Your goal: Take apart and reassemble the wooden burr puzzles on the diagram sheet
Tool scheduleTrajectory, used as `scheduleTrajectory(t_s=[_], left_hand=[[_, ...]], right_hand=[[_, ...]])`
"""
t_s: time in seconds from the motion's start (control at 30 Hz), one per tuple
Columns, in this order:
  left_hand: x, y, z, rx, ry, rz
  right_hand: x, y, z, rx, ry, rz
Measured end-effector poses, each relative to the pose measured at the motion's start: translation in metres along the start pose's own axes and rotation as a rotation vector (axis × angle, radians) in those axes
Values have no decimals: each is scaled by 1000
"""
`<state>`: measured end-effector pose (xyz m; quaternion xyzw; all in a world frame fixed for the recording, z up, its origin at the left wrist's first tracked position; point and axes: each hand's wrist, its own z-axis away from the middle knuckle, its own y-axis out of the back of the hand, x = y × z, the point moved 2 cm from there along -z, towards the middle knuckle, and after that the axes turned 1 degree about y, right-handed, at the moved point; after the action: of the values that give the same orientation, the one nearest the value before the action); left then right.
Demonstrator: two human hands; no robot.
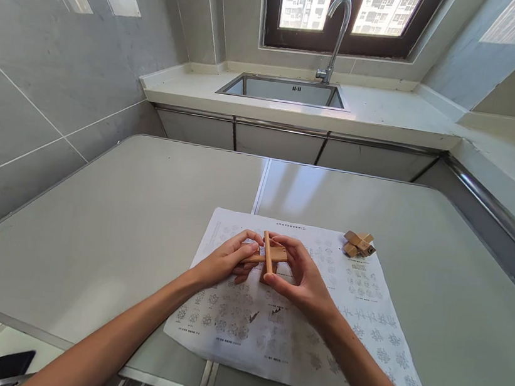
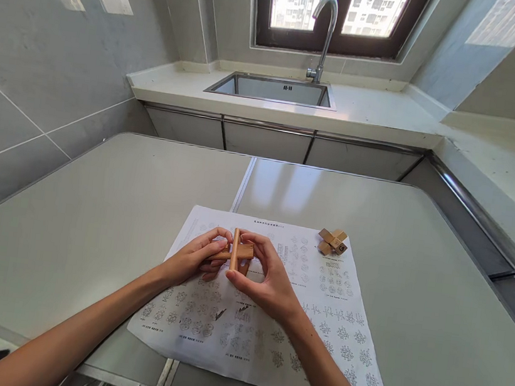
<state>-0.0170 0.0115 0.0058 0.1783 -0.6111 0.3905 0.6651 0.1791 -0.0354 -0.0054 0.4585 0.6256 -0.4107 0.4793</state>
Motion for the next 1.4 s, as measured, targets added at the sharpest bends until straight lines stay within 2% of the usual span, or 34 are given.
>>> scheduleTrajectory(t_s=[0.4,0.5,0.67,0.83,1.07,1.4], left_hand=[[-2,1,-1,50,-13,15],[-2,2,-3,133,-42,33],[3,6,-5,343,-124,20],[3,12,-7,493,-187,-56],[0,14,-8,477,-193,-172],[2,11,-7,462,-168,-235]], right_hand=[[-2,1,-1,-15,-5,44],[0,1,-1,5,-8,147],[2,3,-2,78,18,243],[1,9,-3,31,39,485],[9,7,-1,-122,177,738],[8,11,-4,-34,165,805]])
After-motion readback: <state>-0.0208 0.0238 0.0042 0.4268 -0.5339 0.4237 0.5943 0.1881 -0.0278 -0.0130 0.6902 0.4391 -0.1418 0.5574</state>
